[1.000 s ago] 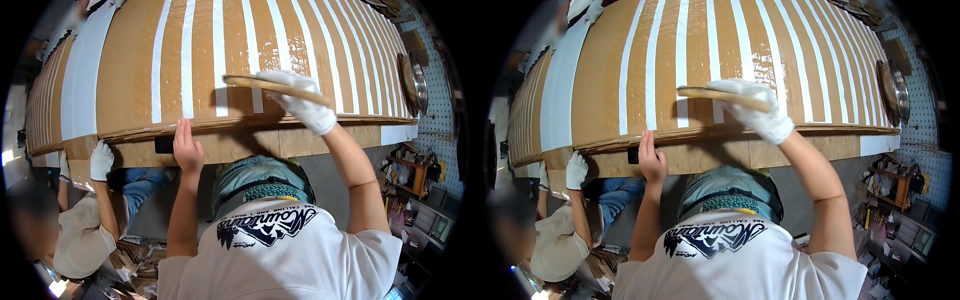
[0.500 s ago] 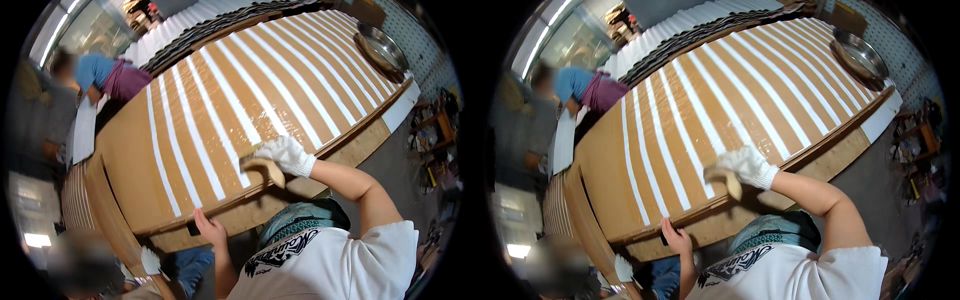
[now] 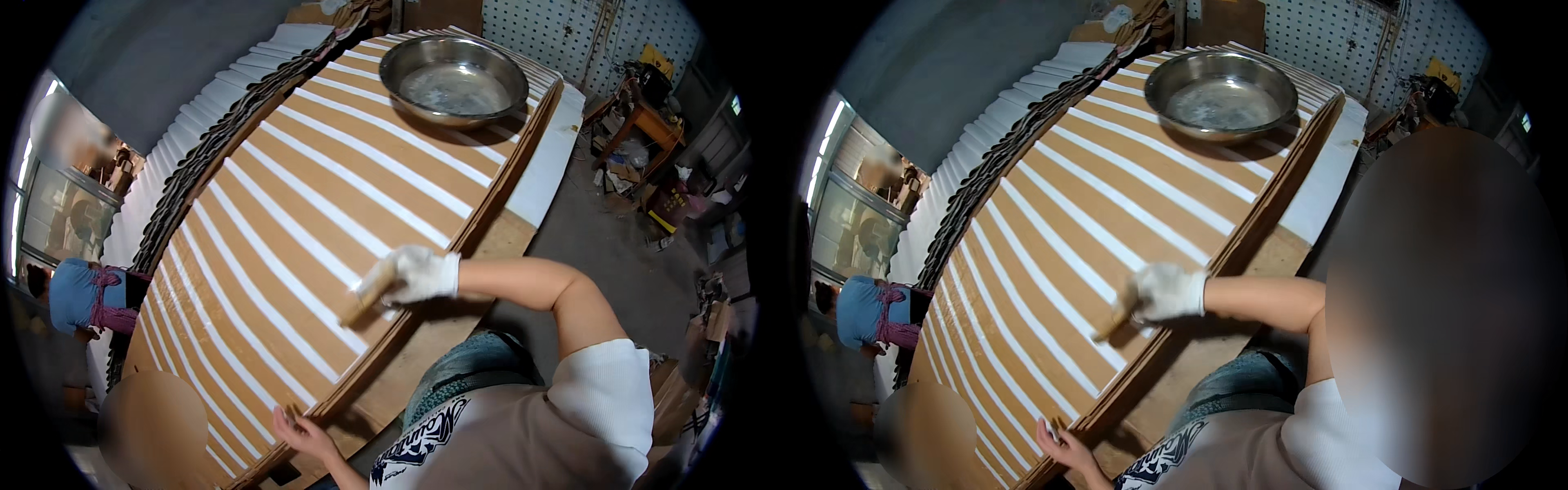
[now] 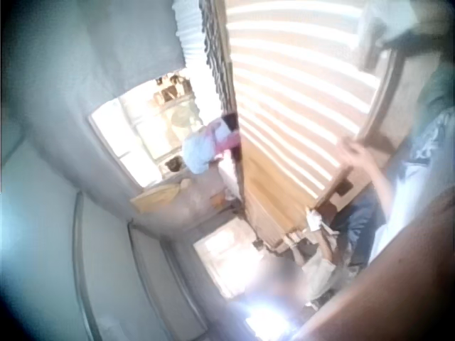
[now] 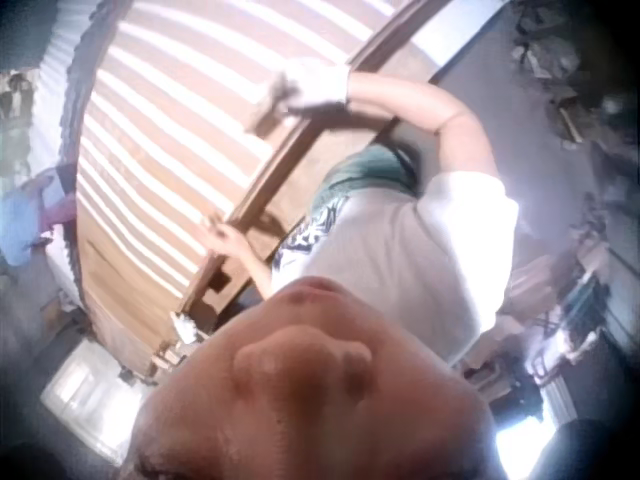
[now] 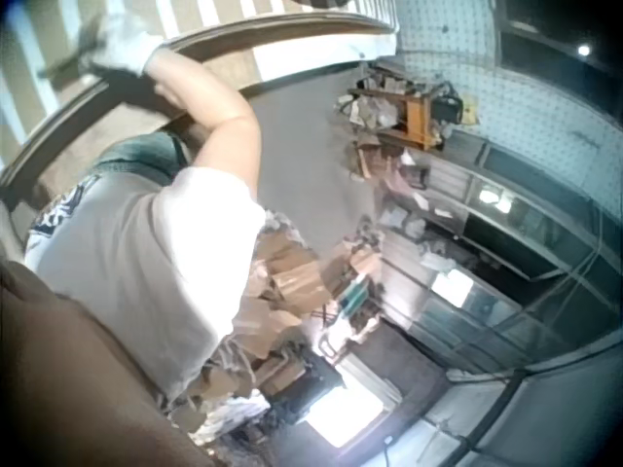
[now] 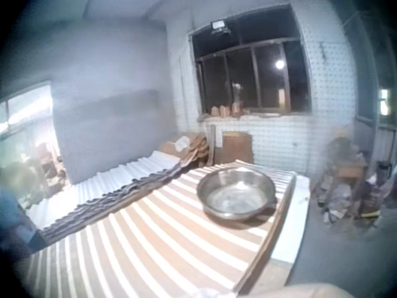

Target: The person repeatedly dips a brush into a metal bowl and applies a clear liquid to the surface of a large cardboard sheet with white stripes. The person works methodically across the surface, ensuring even coverage.

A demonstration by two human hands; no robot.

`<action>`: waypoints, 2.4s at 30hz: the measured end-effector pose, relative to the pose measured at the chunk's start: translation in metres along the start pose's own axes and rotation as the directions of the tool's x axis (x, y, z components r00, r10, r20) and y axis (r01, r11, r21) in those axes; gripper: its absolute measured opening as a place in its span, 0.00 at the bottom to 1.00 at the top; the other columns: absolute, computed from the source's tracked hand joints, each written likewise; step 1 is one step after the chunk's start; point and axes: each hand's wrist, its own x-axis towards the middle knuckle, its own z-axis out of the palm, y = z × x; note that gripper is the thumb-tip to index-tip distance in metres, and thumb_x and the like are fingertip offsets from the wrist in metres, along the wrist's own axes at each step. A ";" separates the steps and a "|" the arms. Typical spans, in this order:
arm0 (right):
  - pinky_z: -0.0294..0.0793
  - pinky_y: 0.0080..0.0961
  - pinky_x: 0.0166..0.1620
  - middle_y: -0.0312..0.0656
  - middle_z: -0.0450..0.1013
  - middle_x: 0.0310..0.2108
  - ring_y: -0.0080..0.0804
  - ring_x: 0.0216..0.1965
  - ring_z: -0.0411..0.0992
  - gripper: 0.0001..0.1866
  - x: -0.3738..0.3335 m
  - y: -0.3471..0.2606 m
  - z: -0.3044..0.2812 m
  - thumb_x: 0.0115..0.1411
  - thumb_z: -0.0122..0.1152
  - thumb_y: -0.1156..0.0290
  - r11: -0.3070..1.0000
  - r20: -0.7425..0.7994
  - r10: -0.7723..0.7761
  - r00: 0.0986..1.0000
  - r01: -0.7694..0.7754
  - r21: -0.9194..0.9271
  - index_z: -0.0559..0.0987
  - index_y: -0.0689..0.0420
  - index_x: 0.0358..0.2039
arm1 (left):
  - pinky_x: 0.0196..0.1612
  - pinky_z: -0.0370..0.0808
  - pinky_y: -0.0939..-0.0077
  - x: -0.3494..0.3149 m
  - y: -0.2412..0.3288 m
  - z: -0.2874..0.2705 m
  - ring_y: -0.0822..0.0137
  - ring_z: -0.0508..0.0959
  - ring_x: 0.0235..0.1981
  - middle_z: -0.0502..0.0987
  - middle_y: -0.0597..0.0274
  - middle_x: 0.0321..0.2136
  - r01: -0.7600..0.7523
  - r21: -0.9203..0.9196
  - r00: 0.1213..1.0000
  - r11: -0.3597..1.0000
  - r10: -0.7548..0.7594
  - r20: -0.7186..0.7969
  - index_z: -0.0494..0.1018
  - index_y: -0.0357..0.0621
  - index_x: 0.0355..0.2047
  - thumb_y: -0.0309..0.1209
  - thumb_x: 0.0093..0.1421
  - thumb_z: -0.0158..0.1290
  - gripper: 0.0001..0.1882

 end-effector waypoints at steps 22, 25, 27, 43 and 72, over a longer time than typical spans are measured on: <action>0.73 0.24 0.39 0.39 0.79 0.35 0.26 0.34 0.75 0.18 0.039 0.244 -0.368 0.52 0.71 0.64 0.751 -0.567 0.651 0.505 -0.539 0.382 0.82 0.58 0.42 | 0.53 0.71 0.67 -0.062 0.150 0.035 0.54 0.75 0.50 0.75 0.49 0.46 0.364 -0.053 0.930 0.930 -0.359 0.083 0.72 0.38 0.54 0.15 0.55 0.45 0.25; 0.72 0.27 0.42 0.43 0.79 0.37 0.29 0.37 0.74 0.21 0.018 0.274 -0.379 0.53 0.71 0.62 0.706 -0.595 0.570 0.567 -0.709 0.000 0.82 0.59 0.46 | 0.53 0.71 0.64 -0.048 0.157 0.034 0.50 0.75 0.49 0.75 0.49 0.46 0.304 0.042 0.950 0.952 -0.306 0.057 0.74 0.42 0.52 0.17 0.54 0.48 0.24; 0.74 0.34 0.45 0.43 0.79 0.39 0.36 0.41 0.76 0.22 -0.004 0.336 -0.423 0.56 0.68 0.59 0.724 -0.494 0.565 0.661 -0.684 -0.088 0.82 0.60 0.46 | 0.53 0.71 0.62 -0.046 0.145 0.038 0.49 0.74 0.49 0.75 0.50 0.46 0.248 0.068 0.968 0.966 -0.250 0.033 0.74 0.44 0.51 0.20 0.54 0.52 0.23; 0.74 0.27 0.51 0.41 0.76 0.47 0.29 0.47 0.75 0.17 0.130 0.031 -0.189 0.63 0.60 0.70 0.626 0.048 0.476 0.878 -0.376 0.683 0.75 0.61 0.51 | 0.65 0.54 0.39 -0.028 0.030 -0.015 0.55 0.68 0.57 0.72 0.63 0.52 -0.123 0.310 0.955 0.943 0.027 0.295 0.72 0.59 0.57 0.44 0.48 0.65 0.34; 0.73 0.43 0.48 0.50 0.78 0.42 0.52 0.45 0.75 0.20 0.589 0.109 0.173 0.54 0.69 0.59 0.859 -0.161 -0.037 0.986 -0.051 -0.510 0.76 0.52 0.46 | 0.64 0.51 0.26 -0.074 -0.083 0.000 0.48 0.51 0.68 0.49 0.55 0.68 -0.759 0.428 0.595 0.490 0.256 0.762 0.63 0.62 0.63 0.48 0.53 0.61 0.38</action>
